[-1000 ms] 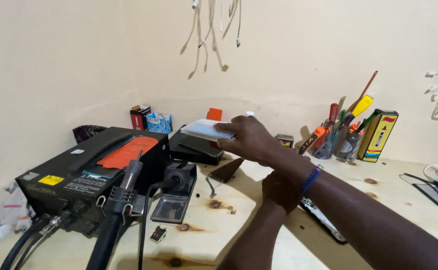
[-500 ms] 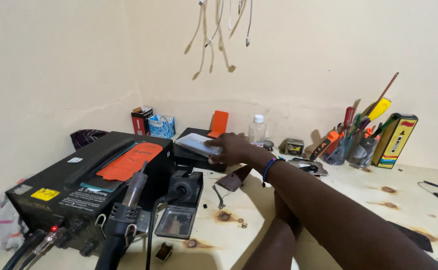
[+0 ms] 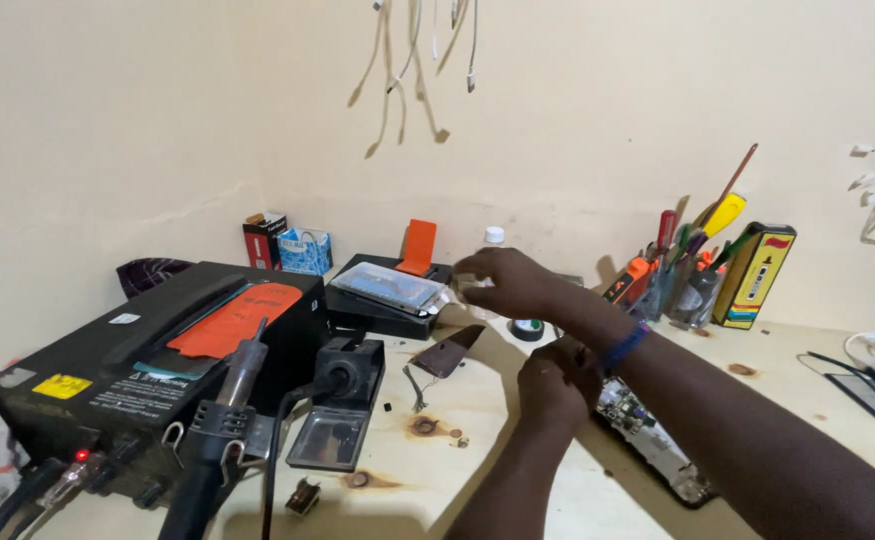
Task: Reassembling a smartphone by applying adhesive and fitting the screen and internal components back into the frame.
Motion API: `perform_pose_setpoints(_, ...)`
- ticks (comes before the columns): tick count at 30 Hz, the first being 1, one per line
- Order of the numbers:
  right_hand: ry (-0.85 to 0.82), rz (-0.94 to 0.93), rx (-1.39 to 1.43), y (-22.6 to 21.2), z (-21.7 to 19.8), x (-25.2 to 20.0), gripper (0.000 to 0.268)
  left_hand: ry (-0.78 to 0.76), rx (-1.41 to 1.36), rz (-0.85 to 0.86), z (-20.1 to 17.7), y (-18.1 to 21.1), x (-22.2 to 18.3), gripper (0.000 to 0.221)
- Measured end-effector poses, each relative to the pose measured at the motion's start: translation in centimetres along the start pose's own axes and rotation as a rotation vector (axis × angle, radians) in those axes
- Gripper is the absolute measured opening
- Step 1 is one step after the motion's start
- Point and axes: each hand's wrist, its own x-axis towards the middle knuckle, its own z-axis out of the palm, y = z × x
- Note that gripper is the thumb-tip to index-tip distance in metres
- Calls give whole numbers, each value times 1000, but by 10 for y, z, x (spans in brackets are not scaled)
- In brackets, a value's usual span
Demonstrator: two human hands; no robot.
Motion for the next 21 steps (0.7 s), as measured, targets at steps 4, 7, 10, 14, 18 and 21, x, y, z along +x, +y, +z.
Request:
perform_pose_setpoints(4,163,18,2,30,-35,-84,35,18,50,124,-63,65,-58,29)
perform_pose_setpoints(7,276,175,-150,69,-50,-142,34,-1,98,139,-72,76,-60,29)
perform_pose_setpoints(10,230,337,-235,74,-47,-215,35,63,47,168,-69,67,-64,33)
perform_pose_setpoints(14,-21,598,-199,37,-39,-272,48,161,60,291,-60,46,-55,25)
perform_pose_setpoints(18,-124,571,-277,-5,-21,-287,83,155,200,307,-57,42,-63,27)
perform_pose_setpoints(21,-46,514,-268,7,-2,-290,87,26,227,279,-68,69,-91,29)
